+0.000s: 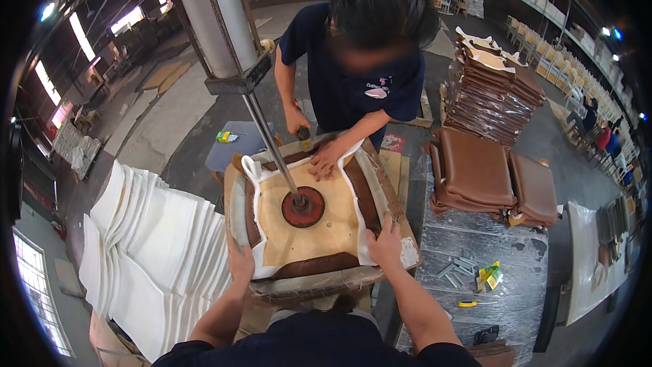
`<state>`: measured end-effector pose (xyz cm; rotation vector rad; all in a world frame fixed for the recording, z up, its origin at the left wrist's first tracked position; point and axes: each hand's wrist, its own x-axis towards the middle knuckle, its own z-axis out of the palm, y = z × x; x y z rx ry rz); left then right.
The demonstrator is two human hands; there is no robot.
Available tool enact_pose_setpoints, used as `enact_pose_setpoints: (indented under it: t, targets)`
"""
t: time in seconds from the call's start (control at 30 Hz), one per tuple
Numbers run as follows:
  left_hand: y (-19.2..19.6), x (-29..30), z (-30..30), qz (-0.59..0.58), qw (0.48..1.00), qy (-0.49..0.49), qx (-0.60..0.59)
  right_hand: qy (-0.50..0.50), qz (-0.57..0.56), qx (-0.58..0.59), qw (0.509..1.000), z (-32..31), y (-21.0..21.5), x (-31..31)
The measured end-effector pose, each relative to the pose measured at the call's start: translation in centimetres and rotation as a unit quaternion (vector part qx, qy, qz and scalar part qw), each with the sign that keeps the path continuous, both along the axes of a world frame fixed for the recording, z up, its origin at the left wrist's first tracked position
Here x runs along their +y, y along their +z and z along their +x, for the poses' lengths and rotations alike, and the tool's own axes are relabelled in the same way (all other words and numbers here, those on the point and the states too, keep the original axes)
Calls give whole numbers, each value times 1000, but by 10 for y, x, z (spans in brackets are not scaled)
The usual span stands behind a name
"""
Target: The person places a white foam sheet and a brown leather cover onto a wooden cushion frame, then uses a staple gun to secure the cover to the frame. The person repeats this process for multiple cushion units.
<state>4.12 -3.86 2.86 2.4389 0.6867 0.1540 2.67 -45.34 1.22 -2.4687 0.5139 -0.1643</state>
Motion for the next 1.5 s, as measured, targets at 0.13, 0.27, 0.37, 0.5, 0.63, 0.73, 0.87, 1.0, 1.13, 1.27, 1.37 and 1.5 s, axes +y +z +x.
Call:
enact_pose_setpoints:
  t: [0.13, 0.27, 0.37, 0.5, 0.63, 0.73, 0.87, 1.0, 1.13, 1.27, 1.37, 1.5]
  targets:
    - [4, -3, 3, -15, 1000, 3, 16, 5, -10, -6, 1000, 1, -1, -2]
    - [6, -5, 2, -22, 1000, 5, 21, 3, -2, 8, 1000, 3, 1, -2]
    - [7, -4, 1, -8, 1000, -8, -11, 8, 1, -2, 1000, 2, 2, -1]
    - [8, -5, 2, -17, 1000, 0, 10, 3, -10, 6, 1000, 2, 0, -1]
    - [8, -8, 2, -20, 1000, 2, 19, 2, -1, 17, 1000, 2, 0, -3]
    - [8, -6, 0, -13, 1000, -2, 17, 4, 8, 32, 999, 3, 0, -1]
    - [4, -10, 1, -22, 1000, 7, 19, 9, -2, 23, 1000, 7, -1, -6]
    - [-2, -8, -1, -21, 1000, -9, -9, 10, 0, 39, 999, 11, -3, -10]
    - [-5, -3, -2, -18, 999, -20, -18, 9, 8, 53, 999, 8, -2, -7]
    - [-3, -6, 1, -21, 999, -22, -15, -3, 5, 58, 998, 5, -1, -6]
    - [-2, -5, 3, -39, 999, -8, 19, -5, -21, 41, 999, -1, -4, -4]
    - [-3, 9, -3, -16, 998, -18, -57, 12, 46, 51, 998, -4, -10, 2]
